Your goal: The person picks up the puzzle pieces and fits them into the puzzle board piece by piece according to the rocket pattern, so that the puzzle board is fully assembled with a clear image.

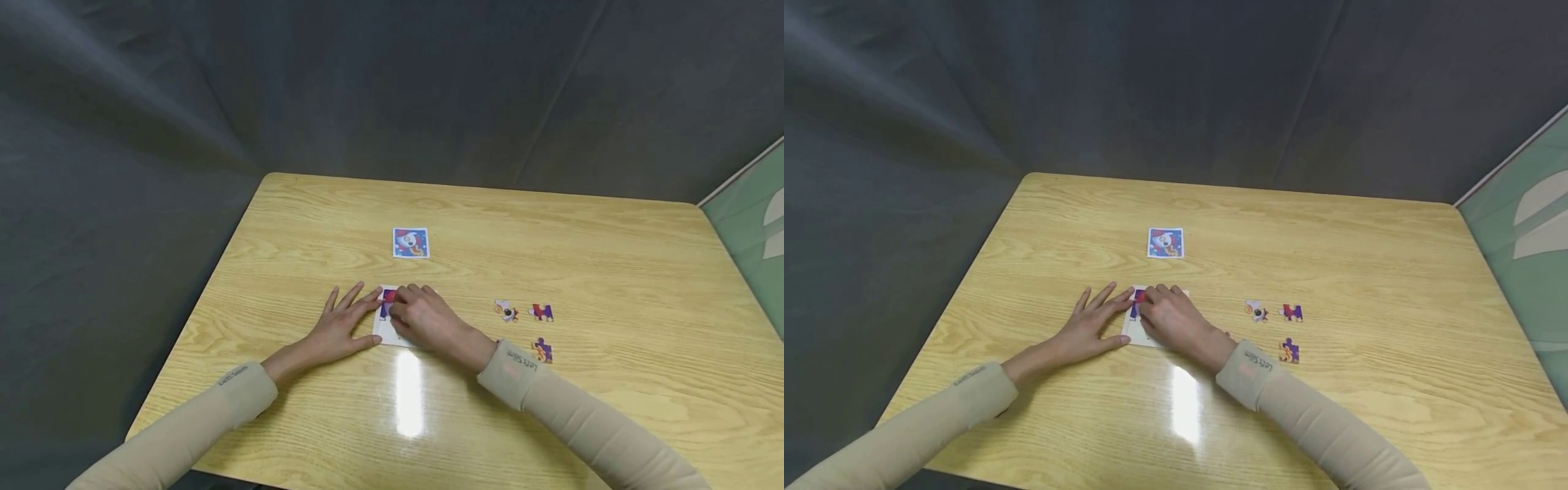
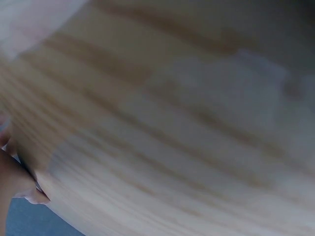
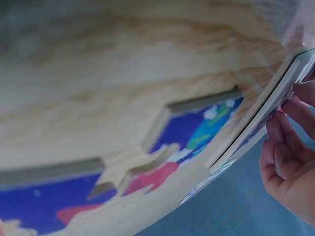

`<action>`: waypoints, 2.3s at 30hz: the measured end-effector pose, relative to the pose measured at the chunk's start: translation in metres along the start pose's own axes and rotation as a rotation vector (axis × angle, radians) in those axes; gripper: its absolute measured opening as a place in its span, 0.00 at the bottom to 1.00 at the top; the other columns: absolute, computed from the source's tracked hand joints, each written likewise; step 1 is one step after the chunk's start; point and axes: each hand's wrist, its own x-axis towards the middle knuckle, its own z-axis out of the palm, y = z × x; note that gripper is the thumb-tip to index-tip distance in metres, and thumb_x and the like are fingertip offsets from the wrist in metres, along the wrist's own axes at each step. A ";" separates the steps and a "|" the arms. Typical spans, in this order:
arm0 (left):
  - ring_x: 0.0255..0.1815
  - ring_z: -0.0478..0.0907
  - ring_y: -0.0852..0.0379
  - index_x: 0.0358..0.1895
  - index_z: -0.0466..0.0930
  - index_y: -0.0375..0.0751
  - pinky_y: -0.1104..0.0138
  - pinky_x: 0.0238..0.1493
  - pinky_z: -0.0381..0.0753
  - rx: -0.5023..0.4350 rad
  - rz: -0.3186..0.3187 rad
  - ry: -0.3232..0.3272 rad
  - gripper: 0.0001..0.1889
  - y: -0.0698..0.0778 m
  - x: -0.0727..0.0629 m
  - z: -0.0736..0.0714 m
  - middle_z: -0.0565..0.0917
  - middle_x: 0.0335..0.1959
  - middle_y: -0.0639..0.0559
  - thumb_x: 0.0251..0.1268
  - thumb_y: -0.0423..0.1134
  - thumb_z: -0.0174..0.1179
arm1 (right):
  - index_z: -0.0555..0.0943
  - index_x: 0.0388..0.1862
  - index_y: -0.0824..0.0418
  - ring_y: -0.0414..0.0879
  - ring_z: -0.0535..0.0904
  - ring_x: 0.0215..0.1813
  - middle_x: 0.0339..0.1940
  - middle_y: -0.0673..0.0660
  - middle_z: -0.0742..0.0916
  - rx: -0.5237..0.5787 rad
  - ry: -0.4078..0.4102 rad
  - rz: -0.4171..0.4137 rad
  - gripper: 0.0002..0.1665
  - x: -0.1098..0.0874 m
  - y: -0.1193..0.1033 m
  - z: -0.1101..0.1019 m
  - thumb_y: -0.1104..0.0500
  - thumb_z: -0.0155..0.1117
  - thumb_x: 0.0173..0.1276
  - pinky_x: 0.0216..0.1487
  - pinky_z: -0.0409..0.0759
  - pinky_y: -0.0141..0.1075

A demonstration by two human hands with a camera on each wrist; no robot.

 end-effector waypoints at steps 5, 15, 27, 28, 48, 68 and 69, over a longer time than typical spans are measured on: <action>0.78 0.38 0.48 0.71 0.62 0.47 0.43 0.72 0.24 -0.004 -0.003 -0.005 0.35 0.000 -0.001 0.000 0.51 0.78 0.57 0.66 0.60 0.55 | 0.87 0.38 0.56 0.45 0.77 0.39 0.38 0.52 0.83 -0.010 -0.006 0.000 0.07 0.000 0.000 0.001 0.57 0.65 0.64 0.39 0.77 0.38; 0.78 0.38 0.49 0.71 0.63 0.48 0.43 0.72 0.25 -0.005 -0.008 -0.005 0.35 0.000 0.000 0.000 0.51 0.78 0.58 0.66 0.60 0.55 | 0.86 0.39 0.57 0.46 0.77 0.41 0.39 0.53 0.84 -0.009 0.008 0.009 0.07 -0.001 0.000 0.001 0.57 0.66 0.63 0.39 0.77 0.39; 0.78 0.38 0.49 0.71 0.62 0.48 0.43 0.72 0.26 -0.008 -0.012 -0.004 0.34 0.000 0.000 0.000 0.51 0.78 0.58 0.66 0.60 0.54 | 0.87 0.38 0.58 0.46 0.77 0.40 0.39 0.52 0.84 0.017 0.004 0.008 0.06 -0.001 -0.001 -0.001 0.60 0.67 0.63 0.38 0.76 0.39; 0.78 0.39 0.49 0.71 0.63 0.48 0.43 0.72 0.26 -0.010 -0.013 -0.003 0.34 0.000 0.000 0.000 0.51 0.78 0.58 0.66 0.60 0.55 | 0.87 0.37 0.58 0.46 0.77 0.40 0.39 0.52 0.84 0.019 0.004 0.007 0.06 -0.001 -0.001 0.000 0.60 0.67 0.63 0.38 0.76 0.38; 0.78 0.38 0.50 0.73 0.61 0.49 0.45 0.72 0.24 -0.005 -0.032 -0.021 0.36 0.002 -0.001 -0.001 0.51 0.78 0.59 0.66 0.60 0.55 | 0.86 0.37 0.59 0.46 0.77 0.38 0.37 0.53 0.83 0.044 0.021 0.028 0.06 -0.002 -0.003 0.000 0.60 0.63 0.65 0.37 0.78 0.40; 0.78 0.40 0.47 0.71 0.64 0.47 0.43 0.72 0.25 -0.011 -0.019 -0.006 0.34 0.001 -0.001 0.000 0.53 0.77 0.57 0.66 0.59 0.56 | 0.86 0.43 0.60 0.46 0.77 0.40 0.40 0.53 0.83 0.113 0.028 0.085 0.09 -0.014 0.004 -0.011 0.60 0.64 0.66 0.41 0.78 0.39; 0.78 0.40 0.47 0.71 0.64 0.47 0.43 0.72 0.25 -0.010 -0.019 -0.006 0.34 0.001 -0.001 0.000 0.53 0.77 0.57 0.65 0.59 0.56 | 0.86 0.43 0.60 0.46 0.77 0.40 0.40 0.53 0.83 0.115 0.035 0.093 0.09 -0.017 0.007 -0.014 0.61 0.65 0.66 0.41 0.78 0.39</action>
